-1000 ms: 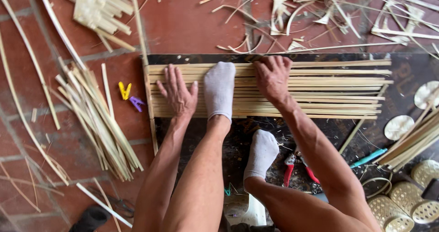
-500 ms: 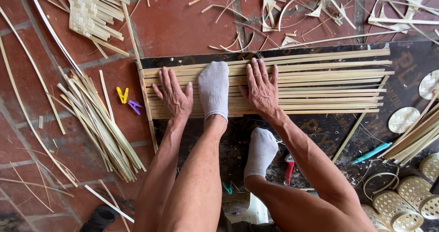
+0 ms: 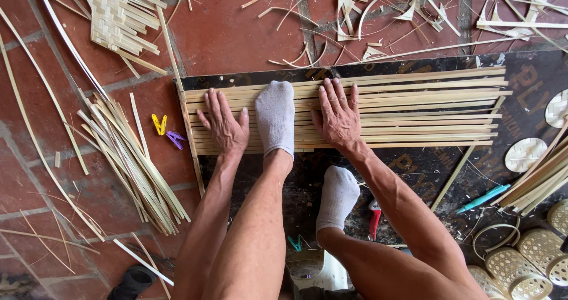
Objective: The person weaves thin bamboo strips into a flat mat on a wooden jig. They repeatedly pick up strips, align them, and press them into place with both hands, occasionally using a small tool to adjust the weave.
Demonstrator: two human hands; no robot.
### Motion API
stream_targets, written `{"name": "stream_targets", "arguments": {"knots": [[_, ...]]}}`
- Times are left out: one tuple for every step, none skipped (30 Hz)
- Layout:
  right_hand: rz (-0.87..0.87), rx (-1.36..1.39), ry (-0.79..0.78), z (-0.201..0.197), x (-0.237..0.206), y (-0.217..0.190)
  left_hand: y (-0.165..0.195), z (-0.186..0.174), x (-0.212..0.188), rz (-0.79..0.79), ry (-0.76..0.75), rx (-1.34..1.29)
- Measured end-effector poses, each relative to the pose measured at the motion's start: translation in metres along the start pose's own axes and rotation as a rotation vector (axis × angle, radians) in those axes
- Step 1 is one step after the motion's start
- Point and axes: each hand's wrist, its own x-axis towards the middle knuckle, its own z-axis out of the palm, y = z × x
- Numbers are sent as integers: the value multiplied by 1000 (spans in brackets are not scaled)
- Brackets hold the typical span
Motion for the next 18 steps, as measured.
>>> {"name": "stream_targets", "arguments": {"knots": [[1, 11, 1, 0, 0, 1, 0, 0, 0, 2, 4, 6], [1, 23, 1, 1, 0, 1, 0, 0, 1, 5, 4, 3], [-2, 22, 6, 1, 0, 1, 0, 1, 1, 5, 3, 2], [-4, 21, 10, 2, 0, 1, -1, 1, 1, 6, 2, 1], [-5, 18, 14, 2, 0, 1, -1, 1, 1, 2, -3, 7], [-4, 16, 7, 3, 0, 1, -1, 1, 2, -1, -7, 13], [-3, 12, 3, 3, 0, 0, -1, 1, 2, -3, -8, 18], [1, 7, -4, 4, 1, -1, -1, 1, 2, -5, -11, 17], [6, 7, -11, 4, 1, -1, -2, 1, 2, -7, -15, 16], [11, 4, -17, 3, 1, -2, -2, 1, 1, -7, -17, 13], [17, 1, -20, 3, -1, -3, -2, 1, 1, -2, -13, 14], [13, -13, -19, 3, -3, -3, -2, 1, 0, 4, -10, 17], [12, -26, -20, 3, -5, -4, -2, 1, 0, 10, -9, 19], [10, -40, -21, 1, -8, -4, -2, 1, -1, 9, -7, 22], [11, -24, -21, 0, -11, -5, -2, 1, -2, 10, -4, 25], [14, -7, -24, -1, -15, -5, -2, 2, -2, 9, -5, 28], [15, 11, -30, -2, -18, -5, -2, 2, -3, 8, -12, 25], [19, 18, -30, -2, -22, -5, -3, 2, -3, 4, -17, 24]]}}
